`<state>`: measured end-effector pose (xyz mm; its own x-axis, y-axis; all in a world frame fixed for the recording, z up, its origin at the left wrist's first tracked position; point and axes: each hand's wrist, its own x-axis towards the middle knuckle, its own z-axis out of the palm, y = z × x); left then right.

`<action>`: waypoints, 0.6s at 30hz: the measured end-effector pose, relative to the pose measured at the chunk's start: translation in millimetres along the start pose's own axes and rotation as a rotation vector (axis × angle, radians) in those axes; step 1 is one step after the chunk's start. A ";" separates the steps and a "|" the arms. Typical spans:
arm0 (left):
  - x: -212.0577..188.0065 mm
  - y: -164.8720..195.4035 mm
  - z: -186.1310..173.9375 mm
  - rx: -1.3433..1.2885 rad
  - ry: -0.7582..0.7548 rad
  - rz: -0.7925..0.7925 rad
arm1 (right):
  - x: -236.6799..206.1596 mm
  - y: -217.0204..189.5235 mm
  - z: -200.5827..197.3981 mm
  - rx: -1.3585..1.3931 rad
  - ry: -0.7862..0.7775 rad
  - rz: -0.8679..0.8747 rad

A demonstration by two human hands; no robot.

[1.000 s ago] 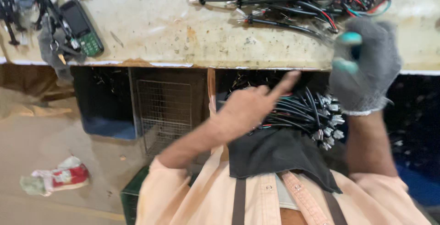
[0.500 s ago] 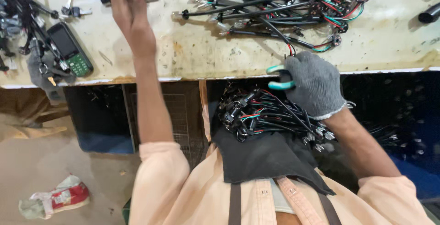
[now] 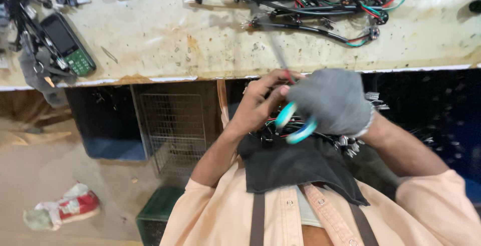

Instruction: The person assembles wire harnesses by inserting black cylindrical connectors into wire ends and securing them with pliers. They repeatedly pick up wires and connectors, align them, and crimp the connections, placing finished units on the table.

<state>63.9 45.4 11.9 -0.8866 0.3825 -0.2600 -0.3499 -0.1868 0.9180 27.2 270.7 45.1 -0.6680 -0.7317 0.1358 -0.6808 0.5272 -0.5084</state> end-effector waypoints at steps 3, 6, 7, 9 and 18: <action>-2.5 2.2 6.5 0.241 0.010 0.085 | -6.0 -5.2 13.7 0.231 0.117 0.167; -11.3 -3.9 3.5 0.495 0.098 0.224 | -6.4 -15.7 18.3 0.453 0.459 0.266; -13.2 -6.6 1.5 0.445 0.096 0.244 | -5.8 -19.3 17.3 0.468 0.568 0.237; -14.5 -10.7 0.6 0.342 0.044 0.282 | -4.3 -27.4 16.4 1.328 0.772 0.279; -22.1 22.3 6.7 0.175 0.024 0.160 | 18.0 -15.7 20.9 2.008 0.786 0.432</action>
<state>77.7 38.9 40.2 -0.9343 0.3385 -0.1121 -0.1483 -0.0828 0.9855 32.1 240.2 37.8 -0.9541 -0.1792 -0.2402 0.2770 -0.8332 -0.4787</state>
